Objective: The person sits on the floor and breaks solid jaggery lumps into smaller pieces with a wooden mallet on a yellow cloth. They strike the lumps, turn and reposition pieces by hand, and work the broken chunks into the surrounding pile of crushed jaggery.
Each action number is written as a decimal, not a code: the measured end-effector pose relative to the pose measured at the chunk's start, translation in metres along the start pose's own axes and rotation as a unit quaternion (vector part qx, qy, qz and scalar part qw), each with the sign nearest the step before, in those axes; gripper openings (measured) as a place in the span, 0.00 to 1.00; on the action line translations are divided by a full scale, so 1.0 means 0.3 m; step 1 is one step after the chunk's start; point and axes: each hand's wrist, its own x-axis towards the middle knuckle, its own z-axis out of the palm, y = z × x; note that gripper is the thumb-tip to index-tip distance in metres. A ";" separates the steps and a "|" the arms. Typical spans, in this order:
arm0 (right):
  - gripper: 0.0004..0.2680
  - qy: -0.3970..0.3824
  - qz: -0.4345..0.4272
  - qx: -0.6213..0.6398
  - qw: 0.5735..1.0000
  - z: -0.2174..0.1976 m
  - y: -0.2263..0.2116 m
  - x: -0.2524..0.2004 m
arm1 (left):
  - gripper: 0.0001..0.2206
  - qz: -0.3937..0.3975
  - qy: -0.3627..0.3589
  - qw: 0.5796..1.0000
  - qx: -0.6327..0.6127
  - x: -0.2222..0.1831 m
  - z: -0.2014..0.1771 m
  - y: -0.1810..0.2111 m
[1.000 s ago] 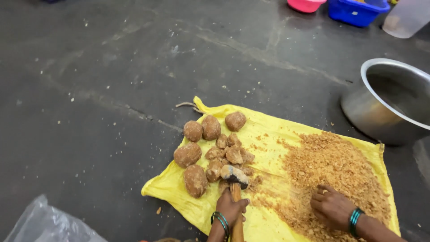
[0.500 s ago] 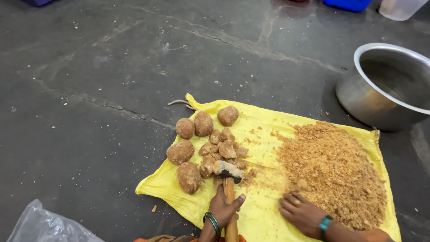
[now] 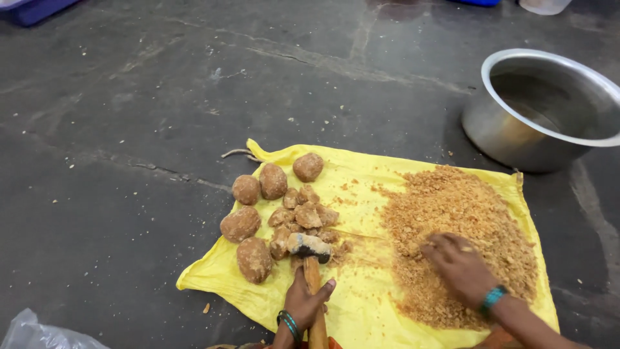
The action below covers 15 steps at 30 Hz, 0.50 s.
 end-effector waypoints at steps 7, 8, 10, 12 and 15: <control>0.18 0.056 -0.056 0.062 0.995 0.186 -0.026 0.080 | 0.41 0.061 0.002 0.998 -0.032 -0.013 -0.009 -0.071; 0.18 0.057 -0.057 0.064 0.995 0.152 0.012 0.065 | 0.41 0.060 0.004 0.998 -0.030 -0.019 -0.008 -0.068; 0.10 0.110 0.152 0.156 0.970 0.083 0.095 0.029 | 0.42 0.041 -0.010 0.998 -0.045 -0.030 -0.001 -0.064; 0.09 0.224 0.146 0.165 0.949 0.088 0.199 -0.027 | 0.42 0.030 -0.007 0.998 -0.053 -0.017 0.000 -0.071; 0.07 0.340 0.221 0.271 0.873 -0.047 0.242 -0.101 | 0.41 0.024 -0.010 0.997 -0.076 0.009 0.000 -0.095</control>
